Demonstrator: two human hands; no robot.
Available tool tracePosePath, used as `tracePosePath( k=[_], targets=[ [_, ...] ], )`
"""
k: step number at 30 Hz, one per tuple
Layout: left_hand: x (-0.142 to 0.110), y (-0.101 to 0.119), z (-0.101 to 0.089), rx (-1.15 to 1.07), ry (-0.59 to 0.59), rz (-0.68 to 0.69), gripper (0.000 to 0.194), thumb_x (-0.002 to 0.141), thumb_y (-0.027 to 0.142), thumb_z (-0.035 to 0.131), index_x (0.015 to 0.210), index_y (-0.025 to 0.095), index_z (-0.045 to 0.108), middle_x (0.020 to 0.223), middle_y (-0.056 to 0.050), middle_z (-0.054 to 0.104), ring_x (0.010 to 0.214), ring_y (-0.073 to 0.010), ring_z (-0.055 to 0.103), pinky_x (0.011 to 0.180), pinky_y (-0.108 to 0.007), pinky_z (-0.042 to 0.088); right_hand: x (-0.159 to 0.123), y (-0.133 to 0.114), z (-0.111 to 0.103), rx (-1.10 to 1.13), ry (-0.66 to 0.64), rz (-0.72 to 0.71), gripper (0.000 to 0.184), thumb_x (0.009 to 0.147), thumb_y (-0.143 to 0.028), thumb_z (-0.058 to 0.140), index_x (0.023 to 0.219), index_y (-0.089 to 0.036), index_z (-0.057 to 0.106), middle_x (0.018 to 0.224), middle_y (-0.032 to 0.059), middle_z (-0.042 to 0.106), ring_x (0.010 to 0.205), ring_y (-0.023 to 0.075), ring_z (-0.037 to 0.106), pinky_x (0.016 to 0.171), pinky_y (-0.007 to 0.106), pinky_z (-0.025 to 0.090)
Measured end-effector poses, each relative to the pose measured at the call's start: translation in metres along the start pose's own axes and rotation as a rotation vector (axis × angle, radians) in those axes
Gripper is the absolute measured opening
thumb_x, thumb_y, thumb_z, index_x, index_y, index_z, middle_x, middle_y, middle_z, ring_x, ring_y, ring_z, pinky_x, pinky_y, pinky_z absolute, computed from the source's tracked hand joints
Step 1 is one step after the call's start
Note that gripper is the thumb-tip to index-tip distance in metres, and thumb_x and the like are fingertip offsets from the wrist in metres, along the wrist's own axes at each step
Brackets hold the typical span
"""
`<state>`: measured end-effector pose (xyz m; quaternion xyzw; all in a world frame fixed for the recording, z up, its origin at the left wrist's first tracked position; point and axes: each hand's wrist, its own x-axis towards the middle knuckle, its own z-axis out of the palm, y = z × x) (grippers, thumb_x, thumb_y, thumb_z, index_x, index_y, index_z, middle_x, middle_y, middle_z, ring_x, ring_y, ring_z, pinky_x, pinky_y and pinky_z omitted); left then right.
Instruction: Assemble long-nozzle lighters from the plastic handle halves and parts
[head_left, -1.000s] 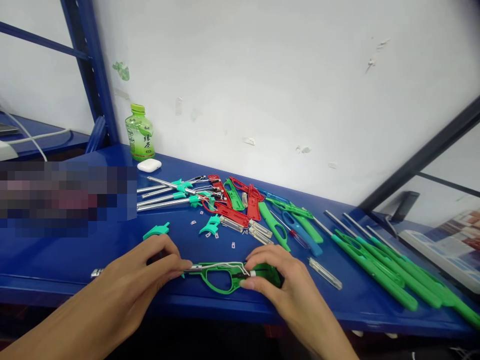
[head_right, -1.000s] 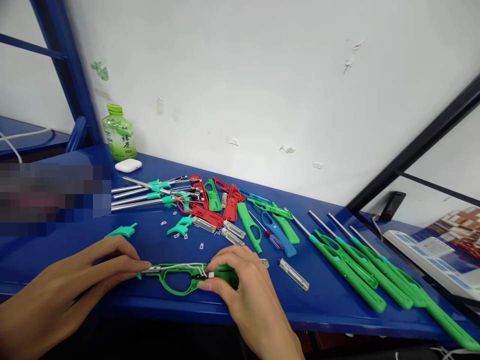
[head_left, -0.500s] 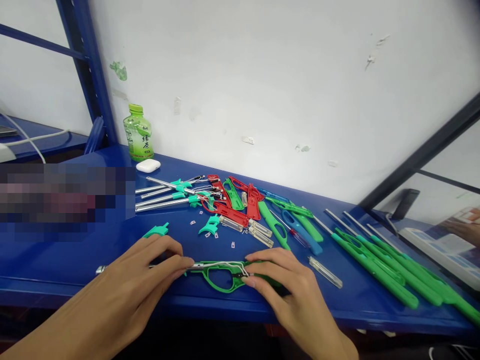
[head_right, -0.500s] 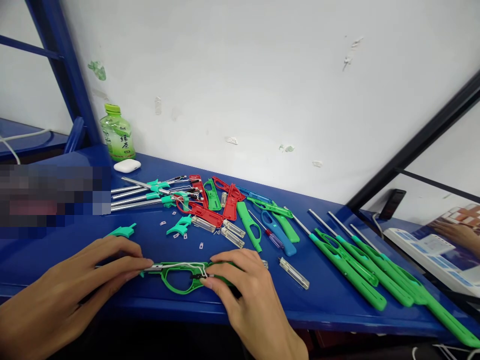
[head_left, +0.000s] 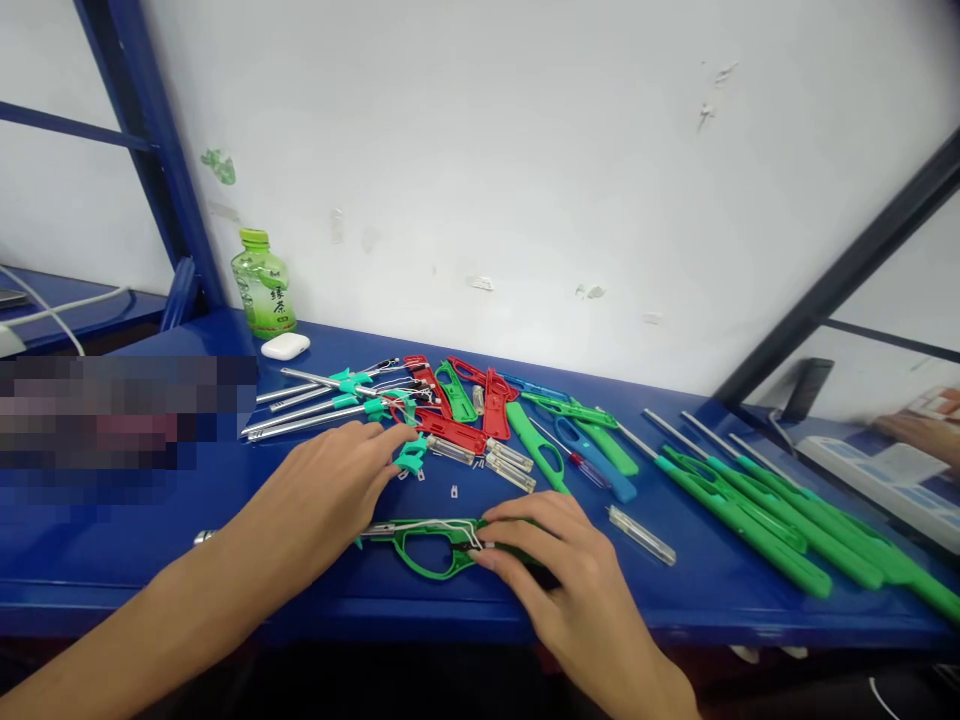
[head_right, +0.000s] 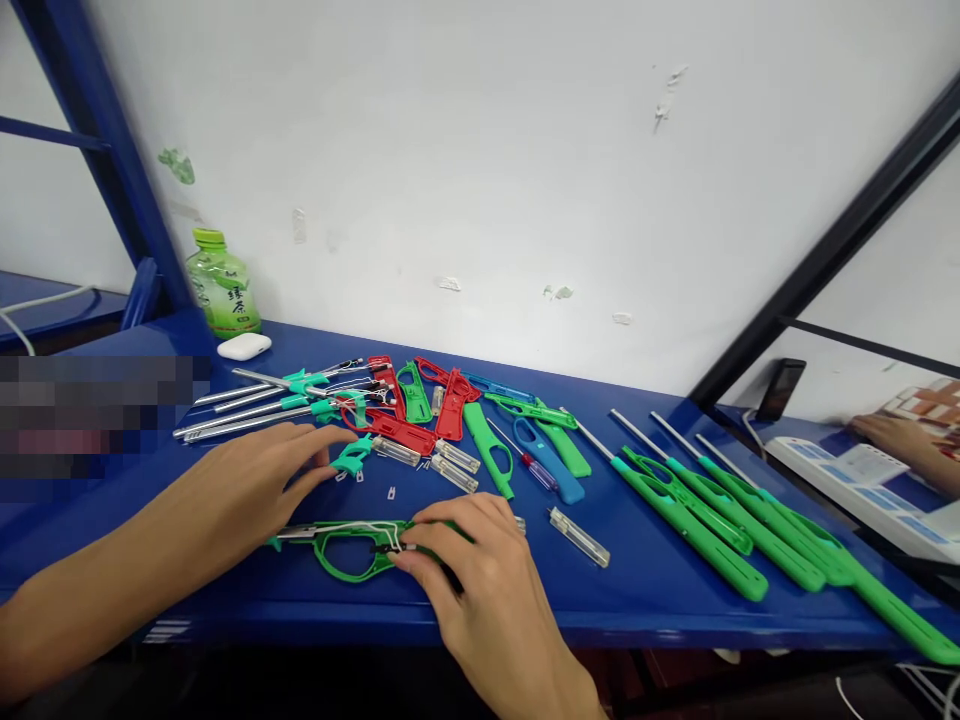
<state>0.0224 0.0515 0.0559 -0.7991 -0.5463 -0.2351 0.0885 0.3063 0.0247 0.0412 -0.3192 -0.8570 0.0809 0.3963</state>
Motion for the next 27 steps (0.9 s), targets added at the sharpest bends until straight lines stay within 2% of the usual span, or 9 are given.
tracePosePath(
  k=[2,5,8,11,13,19,24,27],
  targets=[
    [-0.002,-0.005,0.001,-0.004,0.022,-0.013,0.036,0.106,0.027,0.048,0.129,0.027,0.076,0.102,-0.009,0.082,0.086,-0.0324,0.078,0.070,-0.041,0.057,-0.001,0.000,0.000,0.008,-0.004,0.013,0.004,0.108,-0.025,0.073,0.109,-0.029,0.075,0.112,-0.0013,0.080,0.102,0.0199,0.075,0.095,0.039,0.055],
    [-0.008,-0.006,-0.006,-0.020,0.124,-0.021,0.036,0.110,0.039,0.047,0.126,0.026,0.077,0.111,-0.010,0.083,0.097,-0.0338,0.079,0.079,-0.045,0.060,-0.001,-0.001,0.000,0.012,-0.017,0.019,0.004,0.108,-0.024,0.073,0.110,-0.028,0.074,0.110,-0.0012,0.080,0.101,0.0198,0.074,0.094,0.038,0.054],
    [-0.018,0.003,-0.019,-0.081,0.221,0.036,0.035,0.112,0.048,0.049,0.114,0.030,0.078,0.109,-0.003,0.083,0.097,-0.0261,0.080,0.085,-0.038,0.062,0.000,-0.003,0.000,0.007,-0.034,0.007,0.005,0.109,-0.024,0.070,0.110,-0.027,0.073,0.110,-0.0006,0.080,0.101,0.0198,0.074,0.095,0.037,0.054],
    [-0.026,0.019,-0.027,-0.166,0.254,0.160,0.032,0.115,0.039,0.048,0.105,0.032,0.077,0.098,0.005,0.081,0.086,-0.0152,0.078,0.076,-0.024,0.060,0.001,-0.005,-0.001,0.004,-0.053,0.020,0.005,0.110,-0.023,0.068,0.109,-0.026,0.072,0.109,0.0001,0.080,0.102,0.0210,0.074,0.096,0.038,0.052],
    [-0.029,0.029,-0.026,-0.193,0.261,0.233,0.031,0.115,0.029,0.047,0.104,0.031,0.077,0.095,0.006,0.079,0.083,-0.0125,0.076,0.075,-0.022,0.058,0.001,-0.006,-0.002,0.009,-0.068,0.035,0.005,0.111,-0.023,0.066,0.109,-0.026,0.070,0.108,0.0003,0.080,0.103,0.0215,0.074,0.097,0.038,0.052],
    [-0.034,0.040,-0.014,-0.170,0.232,0.334,0.038,0.107,0.004,0.045,0.112,0.028,0.074,0.097,0.003,0.076,0.087,-0.0140,0.069,0.086,-0.025,0.054,0.001,-0.007,-0.002,0.043,-0.084,0.045,0.004,0.112,-0.024,0.066,0.109,-0.026,0.068,0.108,-0.0012,0.079,0.102,0.0192,0.073,0.097,0.036,0.048],
    [-0.036,0.041,-0.017,-0.175,0.222,0.347,0.038,0.104,0.000,0.046,0.112,0.026,0.073,0.097,0.002,0.074,0.088,-0.0157,0.065,0.081,-0.026,0.051,0.000,-0.006,-0.001,0.062,-0.084,0.073,0.004,0.110,-0.024,0.070,0.109,-0.027,0.068,0.110,-0.0044,0.078,0.104,0.0169,0.071,0.098,0.034,0.045],
    [-0.037,0.041,-0.021,-0.152,0.234,0.338,0.038,0.103,-0.001,0.046,0.111,0.026,0.072,0.095,0.003,0.073,0.087,-0.0154,0.064,0.087,-0.028,0.050,-0.001,-0.006,0.000,0.055,-0.075,0.082,0.004,0.110,-0.024,0.070,0.109,-0.027,0.068,0.110,-0.0047,0.078,0.105,0.0168,0.071,0.098,0.034,0.045]
  ],
)
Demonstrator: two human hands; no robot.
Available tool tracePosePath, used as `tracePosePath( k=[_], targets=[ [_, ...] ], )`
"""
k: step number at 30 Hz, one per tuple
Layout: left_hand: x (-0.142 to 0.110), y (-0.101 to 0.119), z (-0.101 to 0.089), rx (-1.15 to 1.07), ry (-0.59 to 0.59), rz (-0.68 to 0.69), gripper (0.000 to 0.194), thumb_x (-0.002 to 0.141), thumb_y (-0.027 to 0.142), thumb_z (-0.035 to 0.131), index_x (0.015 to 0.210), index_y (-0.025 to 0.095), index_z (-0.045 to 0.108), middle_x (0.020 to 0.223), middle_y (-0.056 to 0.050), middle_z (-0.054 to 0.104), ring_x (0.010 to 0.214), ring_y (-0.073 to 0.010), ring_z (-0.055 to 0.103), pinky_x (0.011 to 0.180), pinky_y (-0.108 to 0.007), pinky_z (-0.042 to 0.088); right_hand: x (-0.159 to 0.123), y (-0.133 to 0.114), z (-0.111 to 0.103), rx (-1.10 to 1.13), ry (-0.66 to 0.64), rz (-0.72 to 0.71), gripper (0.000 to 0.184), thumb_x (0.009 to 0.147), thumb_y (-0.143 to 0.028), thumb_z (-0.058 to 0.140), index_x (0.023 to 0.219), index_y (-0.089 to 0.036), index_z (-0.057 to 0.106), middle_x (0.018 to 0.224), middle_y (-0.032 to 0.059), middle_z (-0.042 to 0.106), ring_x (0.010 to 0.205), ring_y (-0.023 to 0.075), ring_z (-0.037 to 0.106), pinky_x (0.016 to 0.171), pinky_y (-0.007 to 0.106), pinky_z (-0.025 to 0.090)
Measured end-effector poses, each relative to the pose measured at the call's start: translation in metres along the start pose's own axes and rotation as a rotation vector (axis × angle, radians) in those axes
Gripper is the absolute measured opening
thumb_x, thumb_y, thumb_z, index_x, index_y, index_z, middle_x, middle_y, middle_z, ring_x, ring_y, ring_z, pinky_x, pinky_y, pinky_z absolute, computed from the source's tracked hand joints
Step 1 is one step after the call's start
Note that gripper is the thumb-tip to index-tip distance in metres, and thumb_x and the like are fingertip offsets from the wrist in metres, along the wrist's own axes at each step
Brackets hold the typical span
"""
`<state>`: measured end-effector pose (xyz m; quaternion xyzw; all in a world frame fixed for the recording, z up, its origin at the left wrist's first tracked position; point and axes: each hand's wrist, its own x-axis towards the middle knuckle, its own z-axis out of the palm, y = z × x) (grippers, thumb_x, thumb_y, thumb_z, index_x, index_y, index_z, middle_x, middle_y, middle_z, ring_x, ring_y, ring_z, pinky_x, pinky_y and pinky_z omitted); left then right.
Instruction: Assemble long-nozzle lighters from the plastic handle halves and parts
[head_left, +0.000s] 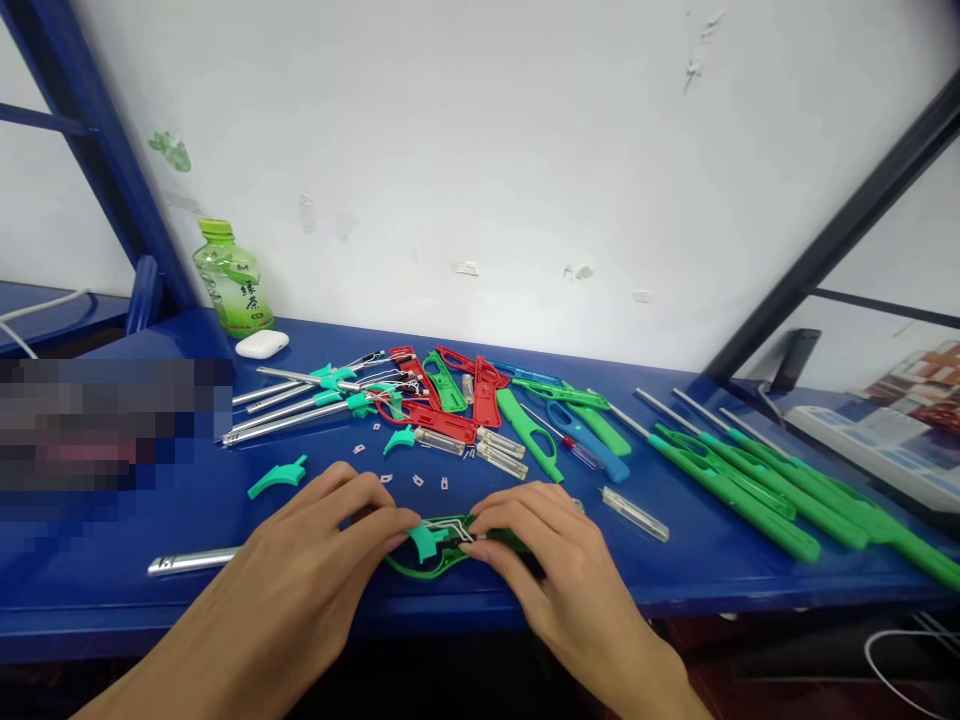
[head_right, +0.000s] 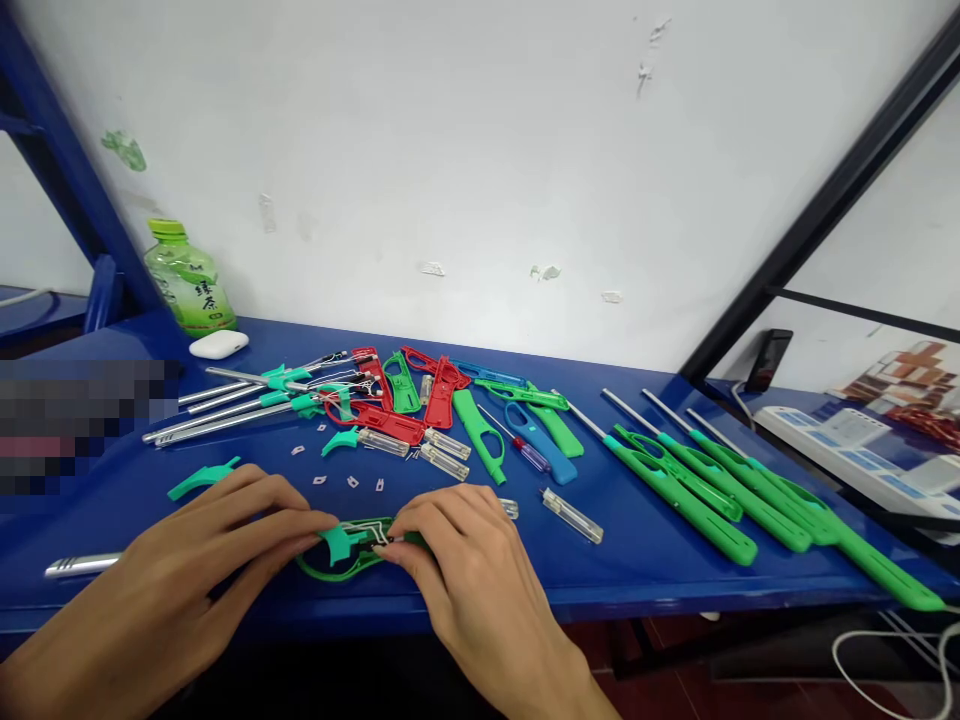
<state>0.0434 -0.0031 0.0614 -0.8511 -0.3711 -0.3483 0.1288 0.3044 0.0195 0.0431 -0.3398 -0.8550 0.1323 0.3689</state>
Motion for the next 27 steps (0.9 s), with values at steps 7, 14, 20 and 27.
tracePosePath(
  k=[7,14,20,27],
  targets=[
    [-0.001,0.001,0.001,-0.009,-0.018,-0.037,0.031,0.107,0.007,0.048,0.109,0.027,0.072,0.096,0.002,0.074,0.087,-0.0164,0.066,0.084,-0.027,0.051,0.001,-0.001,-0.001,-0.010,0.003,-0.031,0.003,0.109,-0.026,0.070,0.108,-0.026,0.068,0.109,-0.0037,0.079,0.102,0.0170,0.073,0.095,0.034,0.047],
    [0.001,0.004,0.009,-0.059,-0.018,-0.018,0.033,0.110,0.007,0.046,0.108,0.025,0.073,0.092,0.002,0.073,0.084,-0.0168,0.062,0.078,-0.028,0.051,0.003,-0.002,-0.004,-0.009,-0.006,-0.040,0.002,0.108,-0.027,0.072,0.108,-0.027,0.071,0.110,-0.0031,0.080,0.103,0.0171,0.073,0.095,0.033,0.047],
    [-0.003,0.004,0.010,-0.027,-0.033,0.018,0.033,0.104,-0.004,0.047,0.107,0.020,0.069,0.093,0.000,0.070,0.087,-0.0182,0.053,0.078,-0.028,0.047,0.003,-0.001,-0.004,0.021,-0.003,-0.034,0.003,0.107,-0.026,0.075,0.106,-0.027,0.072,0.111,-0.0046,0.079,0.103,0.0151,0.073,0.094,0.031,0.047],
    [-0.005,0.004,0.011,0.006,-0.036,0.046,0.040,0.100,-0.009,0.045,0.109,0.021,0.069,0.099,-0.001,0.070,0.092,-0.0191,0.052,0.084,-0.031,0.046,0.005,-0.002,-0.006,0.020,-0.008,-0.053,0.003,0.106,-0.025,0.075,0.104,-0.025,0.073,0.111,-0.0036,0.078,0.102,0.0146,0.072,0.094,0.030,0.048]
  ],
)
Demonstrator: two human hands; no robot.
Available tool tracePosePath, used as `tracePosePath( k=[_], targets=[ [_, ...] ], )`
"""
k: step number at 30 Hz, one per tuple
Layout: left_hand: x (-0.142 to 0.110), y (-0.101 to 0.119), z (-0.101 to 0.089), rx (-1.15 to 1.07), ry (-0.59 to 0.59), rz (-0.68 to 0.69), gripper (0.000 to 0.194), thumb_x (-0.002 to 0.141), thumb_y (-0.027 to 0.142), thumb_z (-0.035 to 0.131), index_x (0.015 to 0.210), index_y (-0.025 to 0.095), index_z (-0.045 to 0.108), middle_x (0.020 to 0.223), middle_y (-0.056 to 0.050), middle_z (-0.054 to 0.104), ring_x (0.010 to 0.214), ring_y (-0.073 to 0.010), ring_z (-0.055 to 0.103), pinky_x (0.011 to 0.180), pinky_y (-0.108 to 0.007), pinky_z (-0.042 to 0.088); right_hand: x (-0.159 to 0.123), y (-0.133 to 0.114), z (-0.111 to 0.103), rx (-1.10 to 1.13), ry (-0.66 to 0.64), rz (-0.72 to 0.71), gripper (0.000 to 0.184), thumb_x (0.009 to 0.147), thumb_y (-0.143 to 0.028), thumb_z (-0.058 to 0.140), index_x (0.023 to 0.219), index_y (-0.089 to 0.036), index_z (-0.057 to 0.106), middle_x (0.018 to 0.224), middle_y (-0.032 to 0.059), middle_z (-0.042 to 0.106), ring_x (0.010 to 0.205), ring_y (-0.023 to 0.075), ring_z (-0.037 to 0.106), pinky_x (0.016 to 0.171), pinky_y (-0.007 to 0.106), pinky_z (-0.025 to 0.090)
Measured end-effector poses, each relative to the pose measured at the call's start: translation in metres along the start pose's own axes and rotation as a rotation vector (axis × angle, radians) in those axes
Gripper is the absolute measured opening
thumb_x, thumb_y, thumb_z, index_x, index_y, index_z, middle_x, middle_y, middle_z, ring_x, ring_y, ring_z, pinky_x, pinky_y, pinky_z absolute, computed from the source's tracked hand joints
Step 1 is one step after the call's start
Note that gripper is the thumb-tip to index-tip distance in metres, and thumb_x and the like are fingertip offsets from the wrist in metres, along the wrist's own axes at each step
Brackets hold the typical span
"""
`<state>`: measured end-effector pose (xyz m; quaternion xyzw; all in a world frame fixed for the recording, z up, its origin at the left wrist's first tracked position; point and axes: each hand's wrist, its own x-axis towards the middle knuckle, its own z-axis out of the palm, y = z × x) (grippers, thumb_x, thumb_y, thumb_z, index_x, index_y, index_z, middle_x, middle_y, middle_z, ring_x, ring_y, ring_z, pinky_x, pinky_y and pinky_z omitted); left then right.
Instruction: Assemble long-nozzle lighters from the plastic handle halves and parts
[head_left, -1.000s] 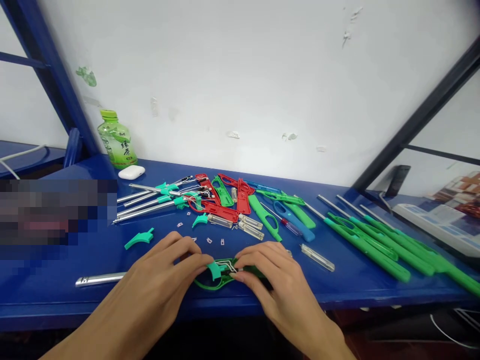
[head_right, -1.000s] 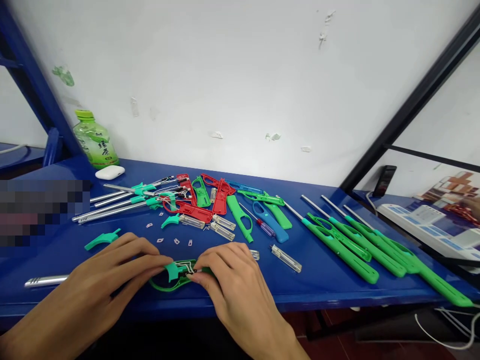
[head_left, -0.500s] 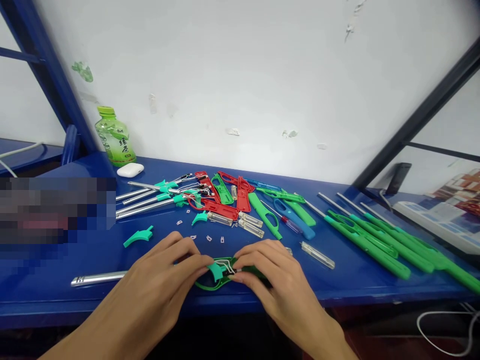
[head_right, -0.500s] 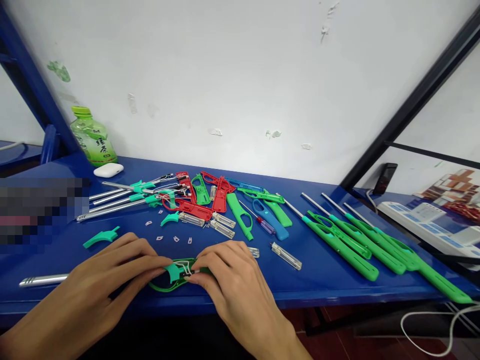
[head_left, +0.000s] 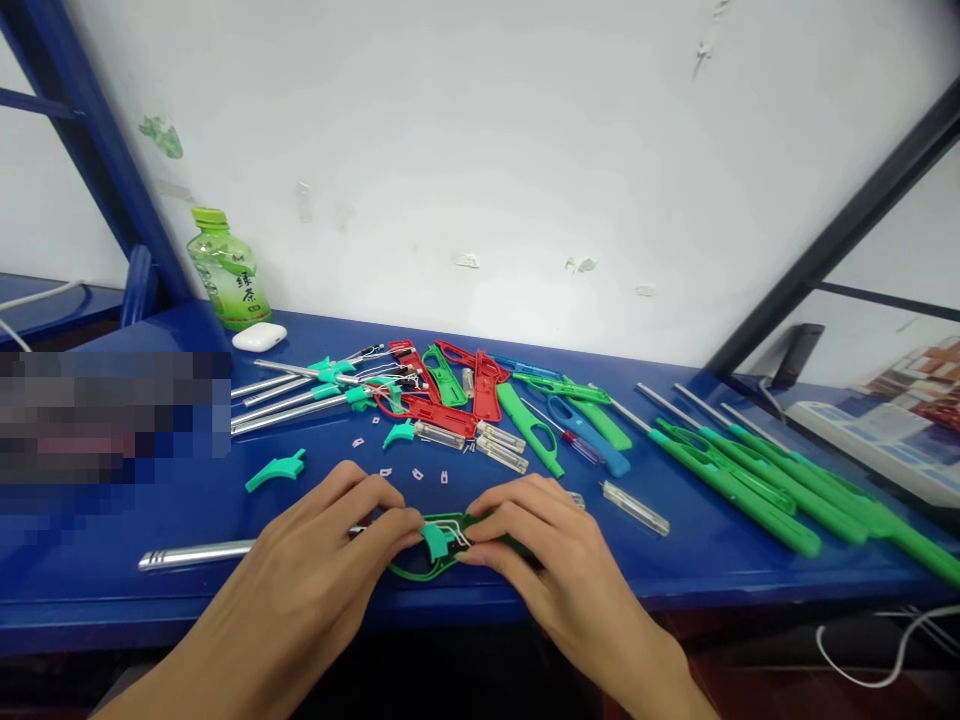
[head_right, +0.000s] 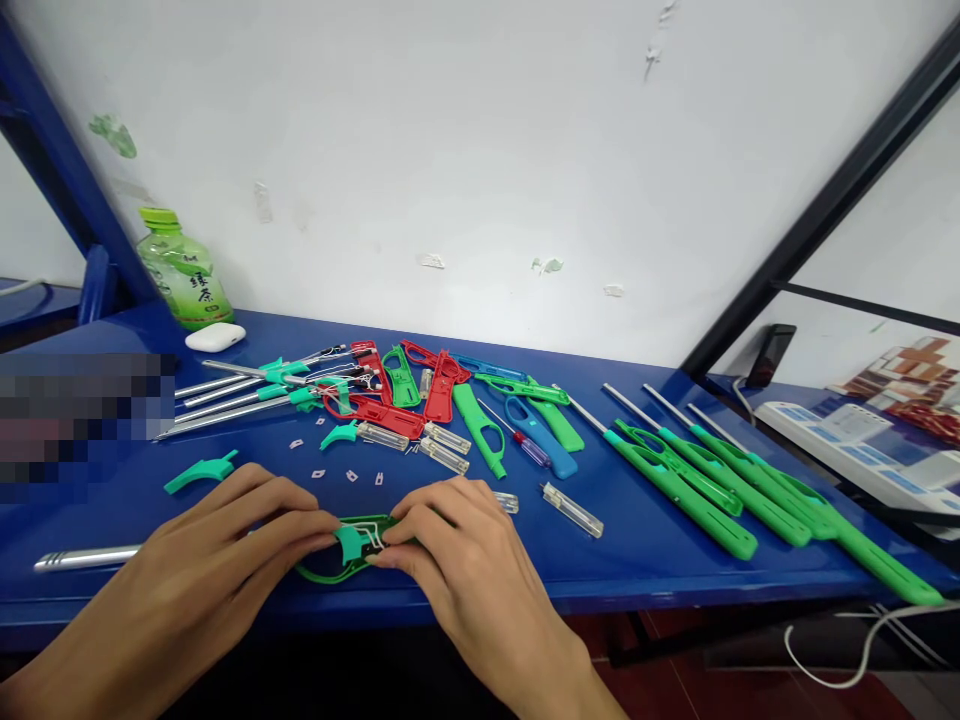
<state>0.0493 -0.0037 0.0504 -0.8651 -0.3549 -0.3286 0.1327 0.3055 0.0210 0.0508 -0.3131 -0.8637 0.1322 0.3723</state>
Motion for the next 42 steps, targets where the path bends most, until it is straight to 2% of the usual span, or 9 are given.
tracePosePath(
  k=[5,12,17,21,25,32,37,42],
  targets=[
    [0.001,0.000,0.000,-0.023,0.017,-0.021,0.043,0.097,-0.011,0.044,0.111,0.020,0.069,0.102,-0.002,0.070,0.095,-0.0178,0.055,0.087,-0.029,0.048,0.000,0.001,0.001,0.014,-0.006,0.008,0.004,0.105,-0.024,0.077,0.103,-0.025,0.073,0.111,-0.0048,0.079,0.102,0.0138,0.072,0.094,0.030,0.048],
    [0.000,-0.004,-0.003,0.005,0.016,-0.020,0.050,0.096,-0.012,0.042,0.120,0.022,0.070,0.107,-0.002,0.070,0.094,-0.0169,0.056,0.076,-0.026,0.050,-0.002,0.001,0.002,0.019,-0.017,0.020,0.001,0.107,-0.024,0.075,0.106,-0.025,0.074,0.113,-0.0033,0.079,0.104,0.0160,0.073,0.097,0.033,0.047],
    [-0.003,-0.006,-0.003,0.020,-0.007,-0.007,0.051,0.095,-0.012,0.044,0.121,0.022,0.071,0.108,-0.003,0.071,0.093,-0.0177,0.057,0.076,-0.027,0.052,-0.002,-0.002,0.001,-0.001,-0.025,0.022,0.005,0.108,-0.023,0.073,0.110,-0.026,0.075,0.114,-0.0036,0.080,0.105,0.0167,0.073,0.097,0.035,0.047],
    [-0.004,-0.004,-0.002,0.043,-0.018,-0.022,0.044,0.098,-0.007,0.047,0.119,0.021,0.073,0.109,-0.005,0.072,0.092,-0.0195,0.057,0.078,-0.029,0.052,-0.002,-0.002,0.000,0.002,-0.014,0.014,0.006,0.108,-0.022,0.073,0.109,-0.027,0.076,0.114,-0.0039,0.080,0.104,0.0163,0.073,0.097,0.034,0.048],
    [-0.005,-0.005,-0.002,0.010,-0.044,-0.015,0.043,0.101,-0.005,0.045,0.120,0.023,0.071,0.108,-0.003,0.070,0.090,-0.0176,0.059,0.080,-0.028,0.052,-0.001,0.000,0.000,0.024,-0.018,0.033,0.003,0.107,-0.024,0.074,0.105,-0.027,0.076,0.113,-0.0035,0.080,0.104,0.0167,0.074,0.097,0.034,0.049],
    [-0.006,-0.003,0.001,-0.072,-0.090,-0.057,0.028,0.111,0.008,0.044,0.123,0.022,0.066,0.101,-0.002,0.061,0.083,-0.0175,0.056,0.069,-0.030,0.043,0.000,-0.004,0.005,-0.008,-0.012,0.028,0.008,0.109,-0.018,0.070,0.104,-0.024,0.070,0.109,-0.0035,0.079,0.102,0.0167,0.071,0.094,0.034,0.047],
    [-0.009,-0.001,0.002,-0.069,-0.055,-0.052,0.027,0.114,0.010,0.040,0.115,0.021,0.064,0.095,-0.002,0.060,0.081,-0.0191,0.052,0.073,-0.032,0.041,-0.001,-0.004,0.008,0.058,0.007,0.041,0.013,0.109,-0.014,0.068,0.104,-0.026,0.067,0.105,-0.0060,0.078,0.096,0.0141,0.070,0.090,0.032,0.048],
    [-0.006,-0.003,0.002,-0.043,-0.053,-0.012,0.023,0.113,0.010,0.043,0.113,0.020,0.063,0.095,-0.002,0.063,0.084,-0.0195,0.054,0.077,-0.032,0.044,-0.001,-0.003,0.010,0.060,0.047,0.024,0.011,0.109,-0.017,0.070,0.102,-0.026,0.068,0.101,-0.0069,0.077,0.091,0.0131,0.069,0.087,0.032,0.047]
  ],
)
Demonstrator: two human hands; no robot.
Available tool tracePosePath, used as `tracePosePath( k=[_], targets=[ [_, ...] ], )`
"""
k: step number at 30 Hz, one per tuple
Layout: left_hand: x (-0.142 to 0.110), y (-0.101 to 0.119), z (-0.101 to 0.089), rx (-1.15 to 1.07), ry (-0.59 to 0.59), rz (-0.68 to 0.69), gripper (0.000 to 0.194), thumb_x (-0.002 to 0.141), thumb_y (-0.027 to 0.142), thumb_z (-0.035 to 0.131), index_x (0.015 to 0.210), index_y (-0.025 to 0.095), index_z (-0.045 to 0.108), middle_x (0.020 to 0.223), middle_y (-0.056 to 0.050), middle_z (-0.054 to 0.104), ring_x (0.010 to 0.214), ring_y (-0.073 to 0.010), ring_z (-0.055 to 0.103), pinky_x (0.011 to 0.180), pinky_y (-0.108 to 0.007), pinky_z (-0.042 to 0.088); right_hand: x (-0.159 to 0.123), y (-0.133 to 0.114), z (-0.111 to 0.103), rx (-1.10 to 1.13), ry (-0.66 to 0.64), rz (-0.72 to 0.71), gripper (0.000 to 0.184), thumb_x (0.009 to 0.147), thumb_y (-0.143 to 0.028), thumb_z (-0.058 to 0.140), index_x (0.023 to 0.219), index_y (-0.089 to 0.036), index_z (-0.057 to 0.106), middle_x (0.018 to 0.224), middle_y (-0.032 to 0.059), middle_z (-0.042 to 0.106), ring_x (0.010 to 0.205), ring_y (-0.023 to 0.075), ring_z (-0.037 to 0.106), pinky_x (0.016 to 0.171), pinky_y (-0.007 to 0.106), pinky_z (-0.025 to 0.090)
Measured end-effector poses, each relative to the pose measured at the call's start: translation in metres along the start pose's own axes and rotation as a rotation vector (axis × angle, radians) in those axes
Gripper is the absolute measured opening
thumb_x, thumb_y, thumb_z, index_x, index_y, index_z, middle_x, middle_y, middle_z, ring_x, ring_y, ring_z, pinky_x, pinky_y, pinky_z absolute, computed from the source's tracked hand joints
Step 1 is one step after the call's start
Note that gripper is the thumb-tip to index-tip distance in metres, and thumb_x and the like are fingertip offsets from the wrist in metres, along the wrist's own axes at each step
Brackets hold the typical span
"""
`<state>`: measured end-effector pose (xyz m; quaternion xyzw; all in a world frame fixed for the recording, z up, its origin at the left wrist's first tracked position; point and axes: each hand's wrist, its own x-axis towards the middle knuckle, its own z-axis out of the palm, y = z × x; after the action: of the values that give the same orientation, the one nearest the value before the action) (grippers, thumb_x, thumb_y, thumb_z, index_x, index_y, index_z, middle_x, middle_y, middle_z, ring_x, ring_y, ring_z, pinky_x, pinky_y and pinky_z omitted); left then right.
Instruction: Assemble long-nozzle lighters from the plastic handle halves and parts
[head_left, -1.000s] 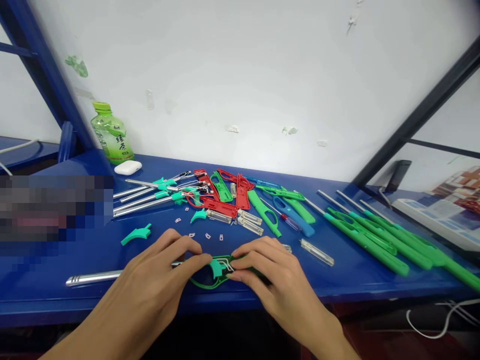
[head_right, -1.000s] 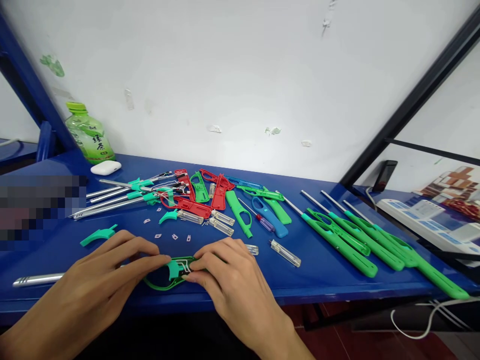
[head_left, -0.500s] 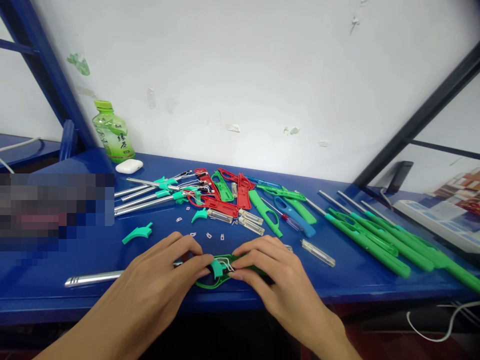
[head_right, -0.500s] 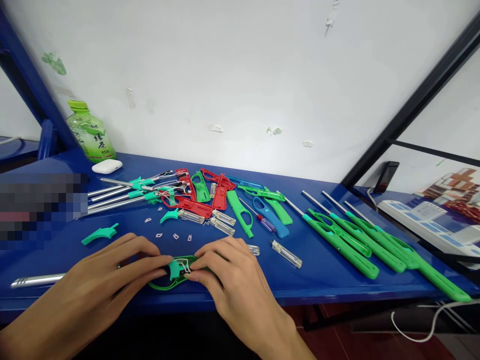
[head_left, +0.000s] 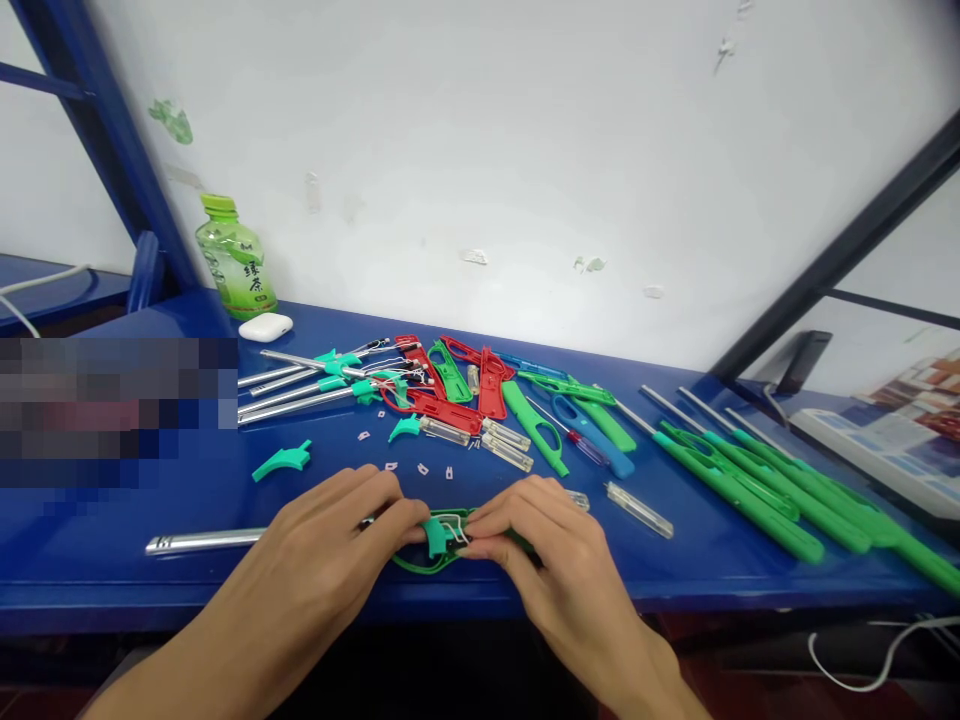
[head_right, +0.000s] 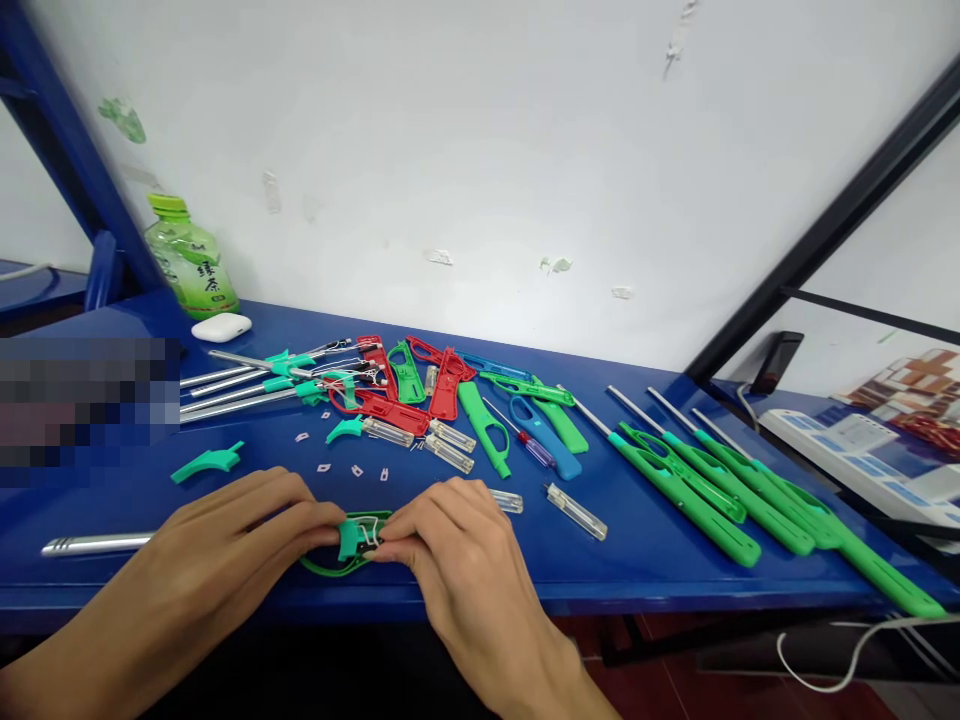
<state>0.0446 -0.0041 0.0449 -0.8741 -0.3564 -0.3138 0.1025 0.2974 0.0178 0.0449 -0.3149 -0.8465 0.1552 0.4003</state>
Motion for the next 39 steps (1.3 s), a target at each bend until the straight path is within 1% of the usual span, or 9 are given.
tracePosePath(
  k=[5,8,13,17,21,26,30,35,39],
  targets=[
    [0.000,0.001,-0.002,0.009,0.015,0.007,0.023,0.111,0.008,0.043,0.114,0.019,0.063,0.095,-0.003,0.064,0.083,-0.0199,0.055,0.076,-0.032,0.045,0.000,0.002,0.001,-0.015,0.037,-0.040,0.009,0.106,-0.019,0.075,0.102,-0.025,0.069,0.099,-0.0060,0.078,0.089,0.0137,0.071,0.086,0.032,0.048],
    [0.002,0.001,-0.003,0.012,0.005,0.012,0.027,0.112,0.009,0.039,0.113,0.019,0.063,0.093,-0.003,0.063,0.080,-0.0194,0.055,0.070,-0.032,0.044,0.000,0.004,0.001,-0.042,0.050,-0.082,0.005,0.105,-0.021,0.075,0.104,-0.025,0.073,0.102,-0.0045,0.080,0.093,0.0143,0.073,0.088,0.033,0.050],
    [0.006,0.001,-0.004,0.010,0.028,0.030,0.033,0.112,0.005,0.037,0.121,0.020,0.064,0.097,-0.003,0.063,0.078,-0.0170,0.054,0.068,-0.030,0.044,-0.002,0.003,0.000,-0.048,0.056,-0.073,0.002,0.104,-0.022,0.078,0.104,-0.024,0.078,0.106,-0.0036,0.082,0.093,0.0136,0.075,0.088,0.031,0.052],
    [0.007,0.000,-0.004,0.055,0.040,0.033,0.031,0.114,0.008,0.036,0.120,0.021,0.064,0.096,-0.003,0.063,0.080,-0.0170,0.056,0.069,-0.029,0.046,-0.003,0.002,-0.001,-0.091,0.040,-0.091,0.006,0.106,-0.021,0.075,0.108,-0.024,0.079,0.107,-0.0015,0.083,0.091,0.0156,0.075,0.087,0.032,0.054],
    [0.009,0.001,-0.006,0.052,0.015,0.036,0.031,0.114,0.009,0.036,0.121,0.021,0.064,0.097,-0.002,0.064,0.079,-0.0163,0.056,0.068,-0.028,0.047,-0.003,0.001,-0.001,-0.144,0.035,-0.124,0.009,0.108,-0.021,0.070,0.111,-0.024,0.079,0.108,0.0005,0.083,0.090,0.0168,0.076,0.085,0.032,0.056],
    [0.008,0.001,-0.009,0.030,0.005,0.028,0.037,0.105,-0.004,0.039,0.117,0.021,0.063,0.096,-0.001,0.063,0.077,-0.0153,0.054,0.066,-0.027,0.045,-0.004,0.000,0.002,-0.228,0.032,-0.150,0.014,0.111,-0.022,0.066,0.113,-0.022,0.079,0.109,0.0038,0.083,0.089,0.0186,0.076,0.081,0.032,0.057],
    [0.006,0.002,-0.011,0.039,-0.006,0.013,0.045,0.100,-0.008,0.039,0.119,0.023,0.064,0.097,0.000,0.064,0.078,-0.0150,0.056,0.068,-0.026,0.047,-0.003,-0.002,0.000,-0.261,0.027,-0.183,0.015,0.112,-0.022,0.064,0.115,-0.021,0.078,0.110,0.0043,0.083,0.090,0.0186,0.076,0.084,0.032,0.058],
    [0.007,0.002,-0.010,0.049,-0.008,0.024,0.047,0.099,-0.008,0.039,0.123,0.023,0.065,0.098,-0.001,0.066,0.080,-0.0158,0.059,0.070,-0.027,0.049,-0.004,-0.002,-0.005,-0.223,-0.021,-0.151,0.015,0.110,-0.020,0.065,0.119,-0.021,0.077,0.114,0.0050,0.082,0.096,0.0200,0.076,0.089,0.035,0.059],
    [0.006,0.000,-0.008,0.066,-0.017,0.025,0.047,0.098,-0.008,0.039,0.121,0.022,0.066,0.099,-0.003,0.067,0.079,-0.0169,0.061,0.070,-0.027,0.052,-0.005,-0.002,-0.005,-0.198,-0.051,-0.121,0.014,0.111,-0.021,0.064,0.116,-0.022,0.077,0.115,0.0049,0.080,0.098,0.0195,0.076,0.089,0.035,0.060]
  ],
)
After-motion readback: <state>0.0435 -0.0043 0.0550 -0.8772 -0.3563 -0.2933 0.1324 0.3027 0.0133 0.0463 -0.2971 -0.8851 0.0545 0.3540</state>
